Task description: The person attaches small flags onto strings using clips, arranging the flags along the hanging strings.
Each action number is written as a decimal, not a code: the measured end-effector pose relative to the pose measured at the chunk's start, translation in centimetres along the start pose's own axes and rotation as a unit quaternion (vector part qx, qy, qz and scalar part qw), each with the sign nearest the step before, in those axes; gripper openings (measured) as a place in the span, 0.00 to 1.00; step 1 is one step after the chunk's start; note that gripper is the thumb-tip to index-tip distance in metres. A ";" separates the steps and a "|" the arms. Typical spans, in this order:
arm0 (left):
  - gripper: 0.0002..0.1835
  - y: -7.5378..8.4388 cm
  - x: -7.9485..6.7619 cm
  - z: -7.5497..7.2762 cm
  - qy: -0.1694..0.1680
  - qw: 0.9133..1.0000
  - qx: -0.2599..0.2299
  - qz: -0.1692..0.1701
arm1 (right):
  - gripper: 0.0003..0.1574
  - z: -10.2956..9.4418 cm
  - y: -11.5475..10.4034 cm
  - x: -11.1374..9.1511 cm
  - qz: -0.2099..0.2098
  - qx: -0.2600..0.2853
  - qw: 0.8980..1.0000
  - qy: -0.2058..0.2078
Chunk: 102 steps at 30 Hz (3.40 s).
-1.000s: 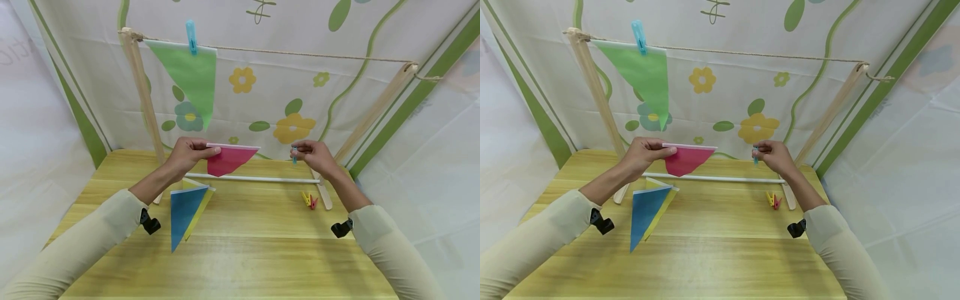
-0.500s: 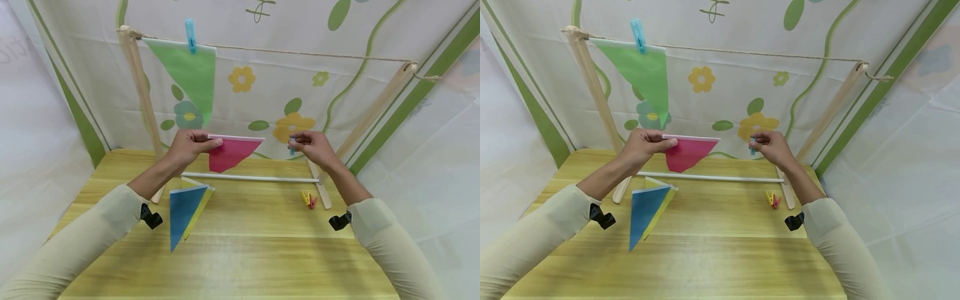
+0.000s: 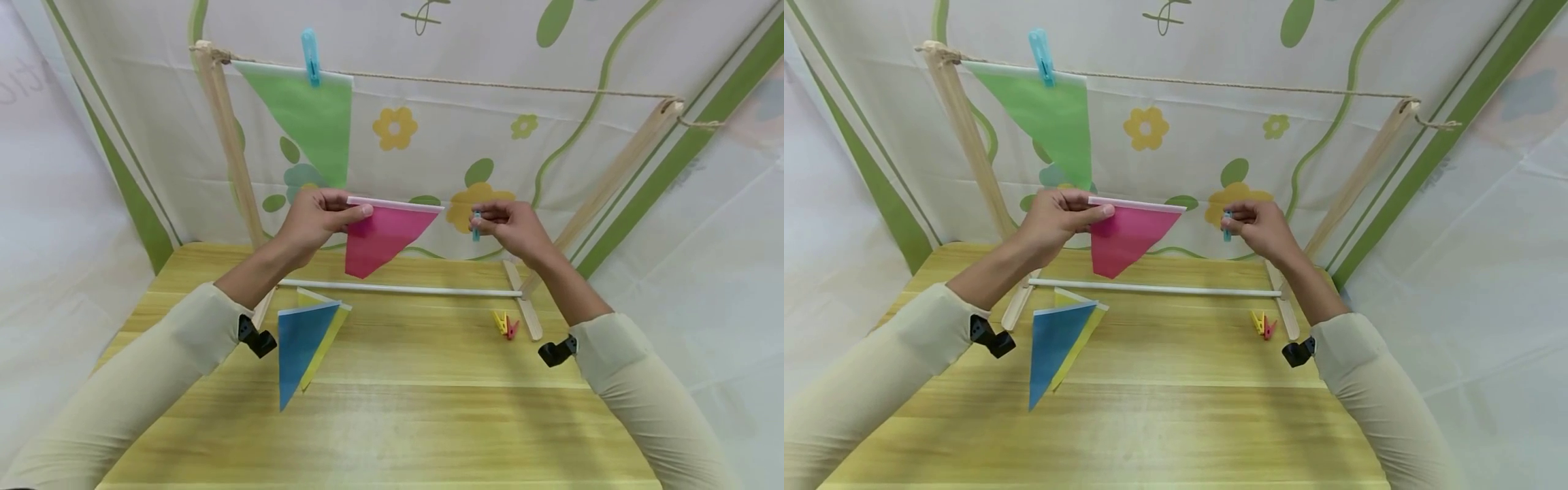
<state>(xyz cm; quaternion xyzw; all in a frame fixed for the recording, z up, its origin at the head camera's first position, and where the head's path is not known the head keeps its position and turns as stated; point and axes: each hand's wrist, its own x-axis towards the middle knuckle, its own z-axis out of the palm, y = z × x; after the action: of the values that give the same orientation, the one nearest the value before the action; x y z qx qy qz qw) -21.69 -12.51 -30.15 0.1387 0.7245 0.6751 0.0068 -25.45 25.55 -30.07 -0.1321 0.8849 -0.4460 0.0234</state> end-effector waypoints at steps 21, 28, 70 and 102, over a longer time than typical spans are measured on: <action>0.14 2.7 2.4 1.1 0.044 0.997 -0.062 0.011 | 0.26 -1.2 -3.1 0.7 -0.024 0.011 1.000 0.012; 0.12 3.6 2.9 1.5 0.061 0.994 -0.094 0.016 | 0.25 -1.3 -4.1 1.1 -0.043 -0.006 0.999 0.015; 0.11 6.5 5.1 2.2 0.117 0.979 -0.156 0.066 | 0.22 -2.3 -8.9 1.7 -0.102 0.011 0.994 0.045; 0.12 8.2 6.3 2.1 0.128 0.976 -0.154 0.081 | 0.16 -4.2 -14.6 0.7 -0.172 0.007 0.985 0.015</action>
<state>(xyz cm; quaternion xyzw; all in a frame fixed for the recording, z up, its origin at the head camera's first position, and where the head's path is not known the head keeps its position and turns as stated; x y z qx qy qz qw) -25.72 -8.75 -21.21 0.1065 0.5935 0.7888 -0.1197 -23.71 20.33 -15.86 -0.2749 0.8460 -0.4520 -0.0662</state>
